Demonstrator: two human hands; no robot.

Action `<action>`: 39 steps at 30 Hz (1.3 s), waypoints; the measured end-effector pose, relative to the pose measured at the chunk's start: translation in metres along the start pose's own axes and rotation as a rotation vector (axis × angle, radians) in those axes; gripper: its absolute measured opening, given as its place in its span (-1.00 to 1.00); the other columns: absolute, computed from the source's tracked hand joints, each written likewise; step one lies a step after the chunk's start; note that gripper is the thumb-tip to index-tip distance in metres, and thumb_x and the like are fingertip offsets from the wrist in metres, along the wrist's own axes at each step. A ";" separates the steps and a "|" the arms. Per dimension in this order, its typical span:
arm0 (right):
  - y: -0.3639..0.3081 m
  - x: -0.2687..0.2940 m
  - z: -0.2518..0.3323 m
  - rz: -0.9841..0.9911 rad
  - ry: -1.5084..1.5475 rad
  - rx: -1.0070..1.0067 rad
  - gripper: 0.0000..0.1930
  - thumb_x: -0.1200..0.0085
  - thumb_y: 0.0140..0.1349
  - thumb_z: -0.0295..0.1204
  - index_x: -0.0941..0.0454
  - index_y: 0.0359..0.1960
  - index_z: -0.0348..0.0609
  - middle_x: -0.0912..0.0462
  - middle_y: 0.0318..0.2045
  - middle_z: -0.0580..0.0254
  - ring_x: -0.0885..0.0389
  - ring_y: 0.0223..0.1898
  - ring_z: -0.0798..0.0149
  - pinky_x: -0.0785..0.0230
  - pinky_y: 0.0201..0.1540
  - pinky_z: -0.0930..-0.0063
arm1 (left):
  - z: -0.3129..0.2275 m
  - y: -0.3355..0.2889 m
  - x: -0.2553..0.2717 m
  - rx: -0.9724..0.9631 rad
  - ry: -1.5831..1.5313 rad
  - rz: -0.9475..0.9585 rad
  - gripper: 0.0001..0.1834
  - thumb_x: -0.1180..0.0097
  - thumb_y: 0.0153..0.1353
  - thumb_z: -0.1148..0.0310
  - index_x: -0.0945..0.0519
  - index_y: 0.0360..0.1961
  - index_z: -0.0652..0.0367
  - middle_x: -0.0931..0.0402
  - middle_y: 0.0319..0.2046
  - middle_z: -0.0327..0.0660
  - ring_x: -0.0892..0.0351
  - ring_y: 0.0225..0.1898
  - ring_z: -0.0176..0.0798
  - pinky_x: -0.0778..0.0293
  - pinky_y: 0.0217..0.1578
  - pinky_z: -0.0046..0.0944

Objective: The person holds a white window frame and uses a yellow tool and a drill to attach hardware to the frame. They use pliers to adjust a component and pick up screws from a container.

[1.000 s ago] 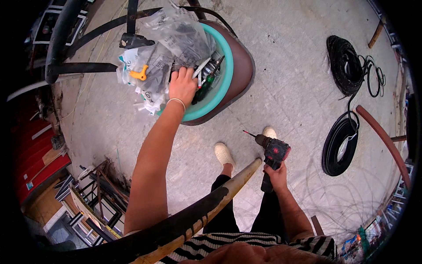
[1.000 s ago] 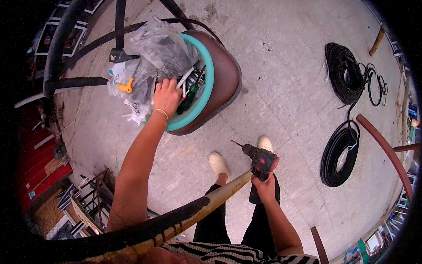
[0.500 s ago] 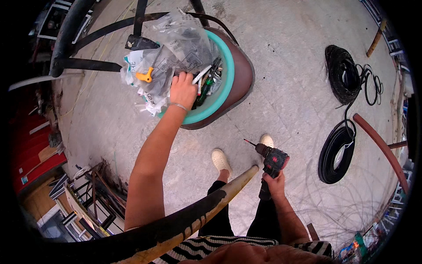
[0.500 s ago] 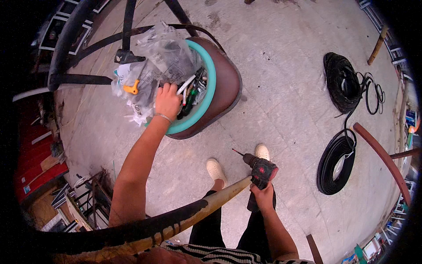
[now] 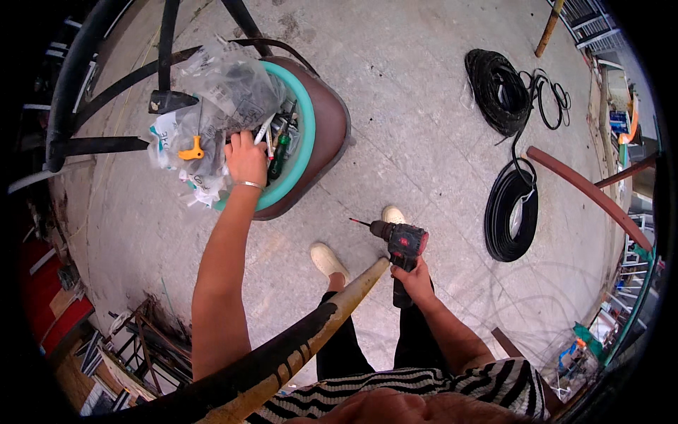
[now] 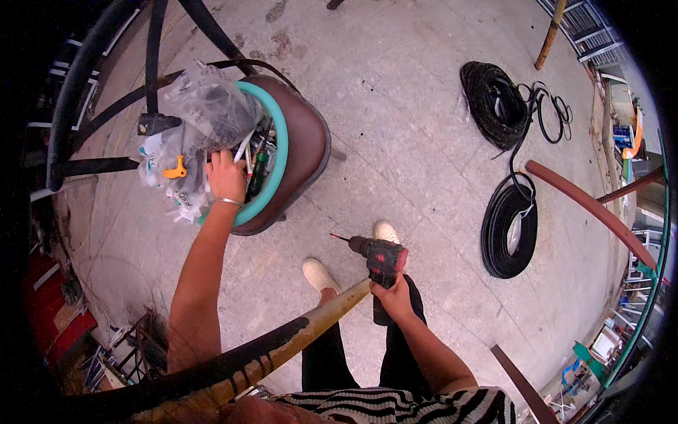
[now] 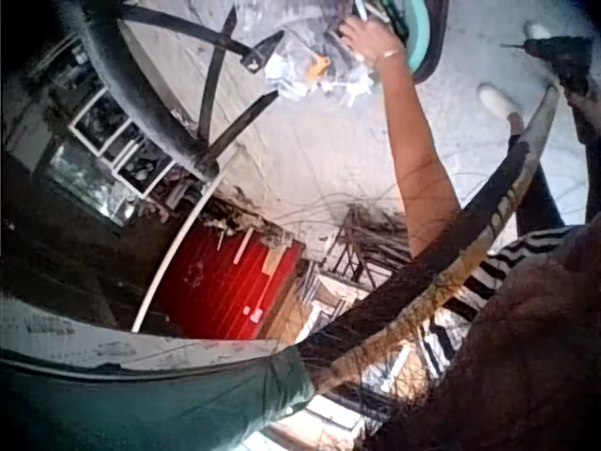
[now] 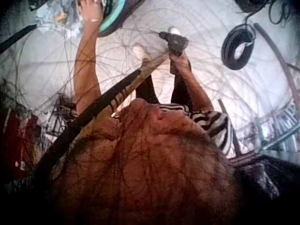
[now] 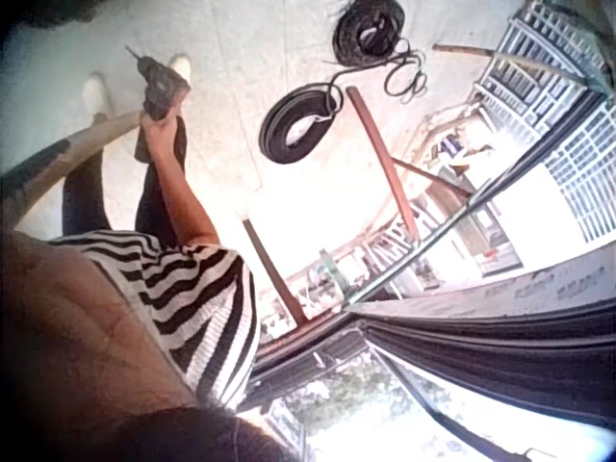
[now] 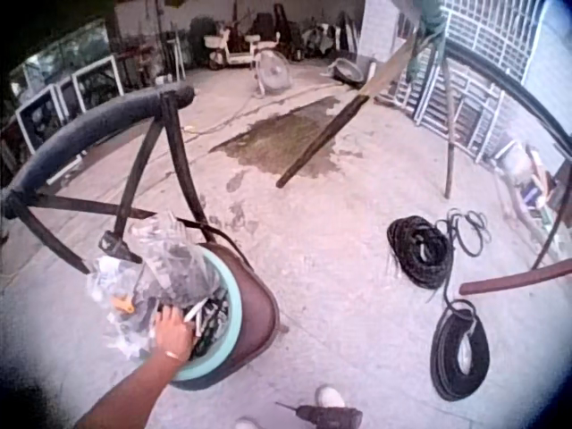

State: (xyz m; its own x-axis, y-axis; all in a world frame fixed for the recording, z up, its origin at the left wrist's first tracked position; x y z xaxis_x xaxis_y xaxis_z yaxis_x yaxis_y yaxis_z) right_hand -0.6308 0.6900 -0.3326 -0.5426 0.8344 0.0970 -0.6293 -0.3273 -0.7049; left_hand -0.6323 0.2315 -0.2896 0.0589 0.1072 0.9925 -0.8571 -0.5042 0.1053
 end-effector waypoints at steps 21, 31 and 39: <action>-0.061 0.004 0.144 0.287 -0.095 0.256 -0.68 -0.24 0.06 -0.53 -0.52 -0.12 -0.26 -0.60 -0.32 0.35 -0.54 -0.26 0.39 -0.41 -0.10 0.45 | 0.116 -0.296 0.118 0.983 -1.907 -0.514 -0.89 0.00 0.32 0.32 -0.42 -0.35 0.05 -0.43 -0.47 -0.31 -0.35 -0.48 -0.41 -0.29 -0.49 -0.36; -0.127 -0.030 0.248 0.449 -0.205 0.531 -0.66 -0.38 -0.03 -0.43 -0.56 -0.20 -0.18 -0.62 -0.34 0.36 -0.57 -0.31 0.44 -0.46 -0.20 0.45 | 0.014 -0.427 0.197 1.394 -2.124 -0.187 -0.86 -0.04 0.33 0.41 -0.55 -0.22 0.28 -0.57 -0.30 -0.15 -0.54 -0.33 -0.33 -0.51 -0.35 -0.44; -0.194 -0.053 0.296 0.545 -0.189 0.619 -0.73 -0.36 0.02 -0.37 -0.57 -0.27 -0.13 -0.62 -0.41 0.42 -0.55 -0.38 0.44 -0.43 -0.27 0.47 | -0.055 -0.340 0.280 0.906 -2.285 0.057 -0.82 -0.15 0.27 0.40 -0.53 -0.19 0.28 -0.51 -0.37 -0.21 -0.42 -0.36 -0.34 -0.38 -0.34 -0.35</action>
State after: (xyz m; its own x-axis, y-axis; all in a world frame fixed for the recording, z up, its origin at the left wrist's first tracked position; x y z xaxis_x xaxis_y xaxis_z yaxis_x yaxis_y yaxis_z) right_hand -0.6447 0.5779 0.0074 -0.9078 0.4193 0.0100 -0.4141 -0.8922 -0.1801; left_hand -0.3526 0.4806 -0.0506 0.7849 -0.2737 -0.5559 -0.5871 -0.6153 -0.5260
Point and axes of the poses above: each hand's wrist, its own y-axis towards the middle knuckle, its own x-axis out of the back of the hand, z = x × y, the point moved 9 cm from there along y, towards the middle knuckle
